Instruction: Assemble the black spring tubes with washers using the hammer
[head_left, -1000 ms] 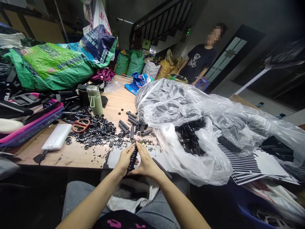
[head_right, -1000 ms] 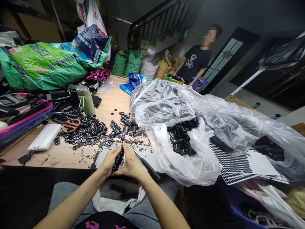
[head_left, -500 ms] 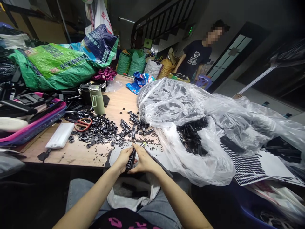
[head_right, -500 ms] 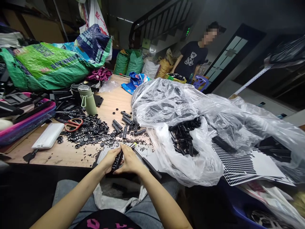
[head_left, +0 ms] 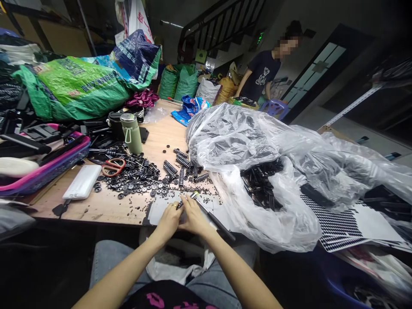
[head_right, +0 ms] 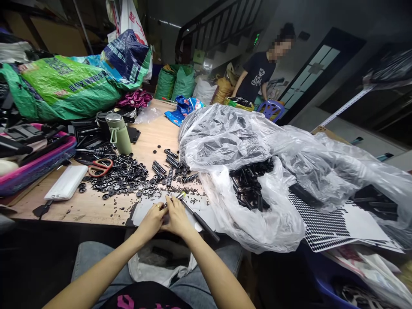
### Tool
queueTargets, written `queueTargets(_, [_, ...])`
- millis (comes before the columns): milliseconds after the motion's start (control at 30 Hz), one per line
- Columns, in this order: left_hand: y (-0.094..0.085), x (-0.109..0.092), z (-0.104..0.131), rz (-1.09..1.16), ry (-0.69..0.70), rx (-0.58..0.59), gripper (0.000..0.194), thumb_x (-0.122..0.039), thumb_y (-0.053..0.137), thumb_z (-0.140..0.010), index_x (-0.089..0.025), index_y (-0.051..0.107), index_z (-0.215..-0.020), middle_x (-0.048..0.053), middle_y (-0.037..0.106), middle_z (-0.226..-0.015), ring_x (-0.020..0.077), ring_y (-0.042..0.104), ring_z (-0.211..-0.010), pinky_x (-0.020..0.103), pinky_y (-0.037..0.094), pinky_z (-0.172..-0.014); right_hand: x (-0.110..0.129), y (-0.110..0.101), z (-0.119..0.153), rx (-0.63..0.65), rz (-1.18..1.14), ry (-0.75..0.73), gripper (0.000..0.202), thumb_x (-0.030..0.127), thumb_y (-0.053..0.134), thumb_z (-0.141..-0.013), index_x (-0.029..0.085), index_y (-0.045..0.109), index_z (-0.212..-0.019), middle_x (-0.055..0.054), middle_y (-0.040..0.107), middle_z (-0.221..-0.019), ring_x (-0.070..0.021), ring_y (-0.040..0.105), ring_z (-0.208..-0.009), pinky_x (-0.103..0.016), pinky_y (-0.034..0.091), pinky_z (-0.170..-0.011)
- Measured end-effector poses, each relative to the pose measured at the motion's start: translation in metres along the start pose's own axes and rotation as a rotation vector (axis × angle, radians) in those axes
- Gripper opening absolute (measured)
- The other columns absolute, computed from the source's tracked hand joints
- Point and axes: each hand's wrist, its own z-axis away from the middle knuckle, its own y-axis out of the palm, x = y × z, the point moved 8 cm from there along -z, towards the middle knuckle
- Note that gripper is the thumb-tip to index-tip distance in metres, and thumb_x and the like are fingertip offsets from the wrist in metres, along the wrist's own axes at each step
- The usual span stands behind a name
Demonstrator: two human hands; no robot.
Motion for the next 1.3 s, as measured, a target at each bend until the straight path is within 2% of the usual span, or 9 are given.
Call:
queueTargets(133, [0.004,0.011,0.000,-0.212,0.128,0.037,0.046,0.000,0.036,-0.075,-0.017,0.046,-0.116,0.013,0.053,-0.105,0.0207,0.050,-0.096,0.035,0.042,-0.079,-0.059,-0.027,0.041,-0.203,0.213,0.353,0.035,0.033,0.053,-0.075,0.016,0.048,-0.105,-0.014,0.048,-0.106,-0.0290,0.044,-0.102,-0.042,0.038,-0.081])
queueTargets(200, [0.003,0.012,-0.002,-0.261,0.197,0.047,0.044,-0.002,0.035,-0.076,-0.017,0.046,-0.116,0.012,0.054,-0.103,0.0202,0.050,-0.095,0.034,0.041,-0.078,-0.078,-0.034,0.059,-0.200,0.287,0.471,0.017,0.031,0.046,-0.081,0.017,0.052,-0.086,-0.012,0.054,-0.089,-0.0268,0.051,-0.087,-0.038,0.040,-0.072])
queueTargets(500, [-0.009,0.004,-0.008,-0.478,0.232,0.028,0.039,-0.006,0.033,-0.080,-0.018,0.048,-0.114,0.009,0.059,-0.103,0.0204,0.050,-0.097,0.041,0.032,-0.086,-0.046,-0.030,0.071,-0.188,-0.058,0.459,0.035,0.039,0.015,-0.090,0.020,0.043,-0.082,-0.001,0.053,-0.058,-0.0159,0.053,-0.052,-0.023,0.030,-0.049])
queueTargets(600, [0.001,0.000,-0.005,-0.511,0.188,0.022,0.038,-0.011,0.032,-0.081,-0.015,0.046,-0.117,0.010,0.057,-0.109,0.0215,0.048,-0.104,0.042,0.030,-0.090,-0.038,-0.021,0.068,-0.080,0.021,0.458,0.035,0.040,0.019,-0.089,0.020,0.043,-0.075,-0.001,0.052,-0.054,-0.0164,0.052,-0.051,-0.022,0.027,-0.047])
queueTargets(767, [0.028,-0.016,0.006,-0.494,0.197,0.017,0.062,-0.040,0.036,-0.078,-0.001,0.031,-0.126,0.021,0.033,-0.131,0.0298,0.023,-0.124,0.046,0.017,-0.100,0.001,-0.044,0.056,-0.210,-0.168,0.319,0.036,0.039,0.013,-0.090,0.020,0.041,-0.079,-0.001,0.053,-0.059,-0.0143,0.051,-0.052,-0.021,0.031,-0.050])
queueTargets(933, [0.044,-0.007,0.005,-0.481,0.224,0.023,0.058,-0.021,0.030,-0.077,-0.005,0.018,-0.132,0.017,0.032,-0.133,0.0253,0.026,-0.124,0.046,0.019,-0.100,0.033,-0.003,0.044,0.041,0.018,0.210,0.037,0.037,0.017,-0.090,0.017,0.048,-0.084,-0.006,0.060,-0.067,-0.0185,0.057,-0.058,-0.024,0.031,-0.050])
queueTargets(1000, [0.042,-0.001,-0.004,-0.438,0.189,0.052,0.055,-0.017,0.030,-0.077,-0.006,0.024,-0.130,0.017,0.037,-0.130,0.0249,0.031,-0.121,0.044,0.024,-0.098,0.032,0.010,0.043,0.106,0.088,0.209,0.036,0.036,0.018,-0.090,0.018,0.049,-0.089,-0.007,0.062,-0.070,-0.0199,0.059,-0.061,-0.024,0.029,-0.050])
queueTargets(1100, [0.028,0.005,-0.014,-0.331,0.050,0.098,0.044,-0.012,0.030,-0.078,-0.009,0.042,-0.120,0.015,0.051,-0.115,0.0229,0.046,-0.107,0.038,0.037,-0.088,0.019,0.000,0.043,0.059,0.075,0.246,0.037,0.037,0.015,-0.091,0.020,0.047,-0.086,-0.004,0.062,-0.066,-0.0186,0.059,-0.061,-0.024,0.028,-0.050])
queueTargets(1300, [0.000,0.001,-0.032,-0.201,-0.029,0.205,0.027,-0.024,0.036,-0.083,-0.016,0.058,-0.095,0.009,0.058,-0.086,0.0185,0.054,-0.080,0.029,0.044,-0.068,-0.057,-0.039,0.059,-0.060,0.226,0.473,0.035,0.041,0.019,-0.090,0.020,0.045,-0.078,-0.003,0.061,-0.066,-0.0178,0.059,-0.059,-0.024,0.028,-0.049])
